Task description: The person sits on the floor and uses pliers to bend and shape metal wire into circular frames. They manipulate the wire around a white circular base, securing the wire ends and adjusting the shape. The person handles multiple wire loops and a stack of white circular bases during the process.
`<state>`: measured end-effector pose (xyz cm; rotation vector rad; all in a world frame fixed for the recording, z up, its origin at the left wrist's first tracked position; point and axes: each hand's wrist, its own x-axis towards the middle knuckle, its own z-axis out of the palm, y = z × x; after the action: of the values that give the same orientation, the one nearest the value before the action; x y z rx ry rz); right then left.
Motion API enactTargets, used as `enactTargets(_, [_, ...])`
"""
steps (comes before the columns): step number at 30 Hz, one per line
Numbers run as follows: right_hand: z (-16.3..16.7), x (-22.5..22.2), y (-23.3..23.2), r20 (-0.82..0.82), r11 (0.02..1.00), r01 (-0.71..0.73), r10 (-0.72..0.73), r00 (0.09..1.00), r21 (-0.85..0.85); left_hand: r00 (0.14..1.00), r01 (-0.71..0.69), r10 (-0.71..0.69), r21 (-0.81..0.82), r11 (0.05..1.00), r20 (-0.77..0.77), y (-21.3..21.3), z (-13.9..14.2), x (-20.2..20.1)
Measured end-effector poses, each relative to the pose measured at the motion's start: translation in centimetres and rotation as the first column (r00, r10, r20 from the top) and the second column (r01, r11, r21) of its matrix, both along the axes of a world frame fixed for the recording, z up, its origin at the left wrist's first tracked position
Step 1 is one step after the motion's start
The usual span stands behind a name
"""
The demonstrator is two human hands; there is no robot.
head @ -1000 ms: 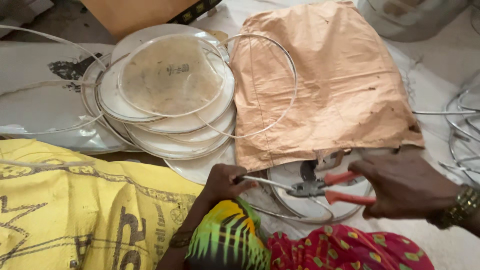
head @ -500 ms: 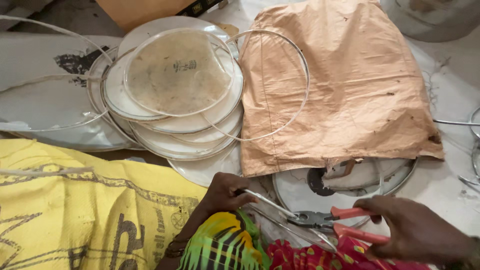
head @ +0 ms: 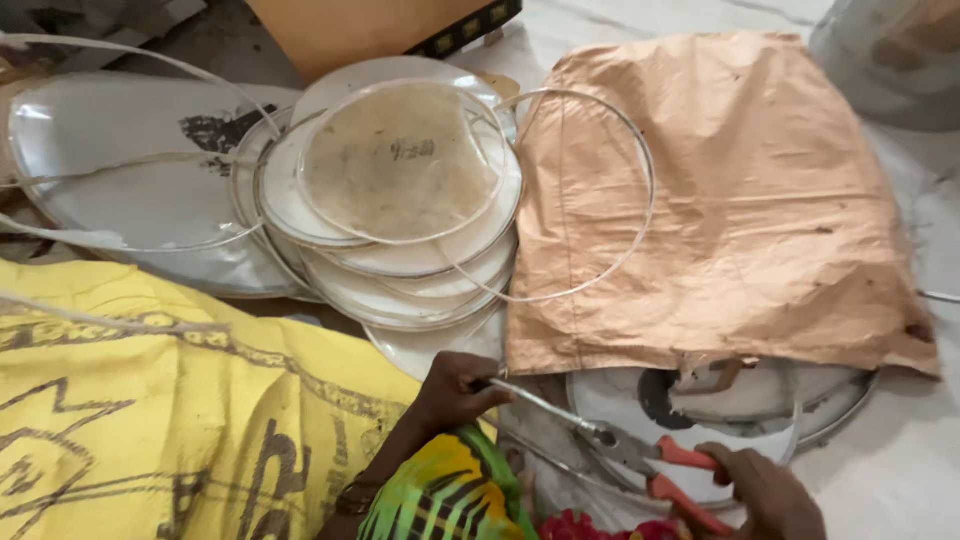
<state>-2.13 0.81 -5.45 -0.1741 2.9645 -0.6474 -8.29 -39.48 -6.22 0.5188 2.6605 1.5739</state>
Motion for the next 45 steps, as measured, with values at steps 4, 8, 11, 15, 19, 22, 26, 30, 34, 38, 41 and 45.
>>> enactTargets(4, [-0.6,-0.6,0.4,-0.262,0.990,-0.065,0.031,0.965,-0.123,1.000,0.015,-0.015,0.023,1.000,0.000,0.4,-0.5,-0.6])
enactTargets(8, [1.1,-1.0,-0.4,-0.279,0.986,-0.091,0.049,0.959,-0.139,1.000,-0.003,0.004,0.024,1.000,-0.018,1.3,-0.6,-1.3])
enactTargets(11, [3.6,-1.2,-0.8,-0.224,0.988,-0.079,0.048,0.973,-0.133,0.994,0.007,-0.010,-0.032,0.999,-0.105,1.8,-0.3,-1.6])
enactTargets(15, [7.5,-1.5,0.1,-0.179,0.966,-0.248,0.257,0.950,0.067,0.983,0.054,-0.061,-0.043,0.998,-0.175,1.9,-0.1,-1.2])
enactTargets(19, [9.8,-0.8,0.8,-0.043,0.962,-0.187,0.199,0.979,0.196,0.988,0.022,-0.031,-0.063,0.998,-0.153,1.3,-0.3,-0.5])
enactTargets(22, [9.8,0.1,1.2,0.290,0.976,-0.192,0.156,0.944,0.098,0.992,-0.011,0.004,-0.054,0.998,-0.125,0.8,-0.4,-0.3])
enactTargets(26, [6.4,2.0,1.4,0.728,0.914,0.175,0.163,0.666,-0.365,0.993,-0.002,-0.001,-0.028,1.000,-0.118,0.8,-0.6,0.1])
enactTargets(30, [0.2,4.7,0.2,0.783,0.657,0.494,0.252,0.568,-0.570,0.995,0.000,0.000,0.009,1.000,-0.096,1.6,-0.2,0.4])
enactTargets(34, [-1.9,6.4,-0.2,0.566,0.631,0.297,0.278,0.776,-0.717,0.993,0.016,-0.018,-0.019,1.000,-0.117,2.1,1.7,0.1])
enactTargets(38, [1.1,7.6,-0.9,0.355,0.145,0.326,0.473,0.806,-0.934,0.972,0.131,-0.135,-0.032,0.991,-0.190,2.9,5.8,-1.0])
enactTargets(41, [3.5,7.7,-2.5,0.137,-0.229,0.337,0.606,0.783,-0.913,0.958,0.156,-0.167,-0.065,0.986,-0.233,4.8,9.3,-2.2])
enactTargets(45, [5.1,7.5,-3.2,0.120,-0.449,0.392,0.522,0.844,-0.803,0.935,0.093,-0.149,-0.184,0.979,-0.321,8.2,13.7,-3.8])
